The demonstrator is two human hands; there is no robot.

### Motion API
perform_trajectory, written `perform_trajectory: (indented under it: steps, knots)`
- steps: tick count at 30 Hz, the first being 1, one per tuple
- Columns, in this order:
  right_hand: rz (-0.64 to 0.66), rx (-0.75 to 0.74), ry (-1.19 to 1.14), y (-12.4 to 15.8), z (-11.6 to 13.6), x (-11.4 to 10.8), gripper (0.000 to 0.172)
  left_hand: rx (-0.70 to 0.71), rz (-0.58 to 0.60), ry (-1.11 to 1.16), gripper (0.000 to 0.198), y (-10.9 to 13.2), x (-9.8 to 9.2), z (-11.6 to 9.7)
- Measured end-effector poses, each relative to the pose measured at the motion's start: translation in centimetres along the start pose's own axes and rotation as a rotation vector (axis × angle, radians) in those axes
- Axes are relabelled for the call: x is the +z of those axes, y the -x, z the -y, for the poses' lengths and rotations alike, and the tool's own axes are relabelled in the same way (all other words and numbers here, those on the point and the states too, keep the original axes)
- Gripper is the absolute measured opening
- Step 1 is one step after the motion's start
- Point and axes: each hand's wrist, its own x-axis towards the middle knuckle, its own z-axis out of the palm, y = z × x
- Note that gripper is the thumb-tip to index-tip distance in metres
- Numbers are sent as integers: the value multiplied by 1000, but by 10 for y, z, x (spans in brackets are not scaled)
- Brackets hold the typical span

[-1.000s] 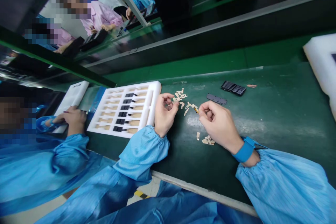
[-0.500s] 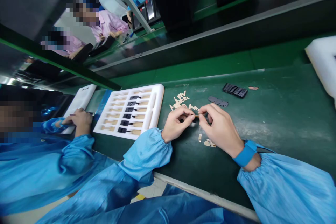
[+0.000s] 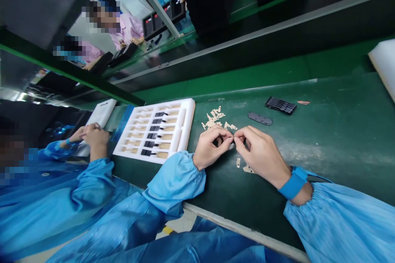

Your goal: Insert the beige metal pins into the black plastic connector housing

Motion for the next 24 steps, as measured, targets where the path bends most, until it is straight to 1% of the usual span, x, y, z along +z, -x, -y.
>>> perform_trajectory:
  steps: [3,4,6,8,10,11,12,13,14,17,20,24]
  knots:
    - [-5,7,8,0,0,0,10,8,19,11,9,1,0,-1]
    - [-5,15,10,0,0,-1,10,-6,24,29,9,0,0,-1]
    - [-26,47,6,-1,-1,-2,9,-83,6,101,12,-2,-1,0]
    - [-105,111,-14,-2,-2,-4,8,-210,-90,208,17,-6,-3,2]
    - [-197,184,-38,-3,-4,-6,7,-323,-231,284,24,-9,-5,3]
    - [-223,207,-45,-3,-4,-6,8,-348,-279,297,26,-10,-6,3]
    - [-227,215,-45,-3,-4,-6,9,-351,-294,293,27,-10,-6,3]
    - [-213,207,-39,-2,-4,-6,10,-336,-280,274,26,-10,-5,2]
    - [-187,188,-29,-2,-4,-5,10,-307,-240,243,25,-8,-4,1]
    - [-103,118,2,-1,-1,-2,9,-179,-123,109,19,-3,1,-2]
    - [-48,76,16,0,2,-1,8,-60,-82,17,14,1,3,-3]
    - [-34,48,21,0,2,-1,8,10,-60,-24,9,2,3,-4]
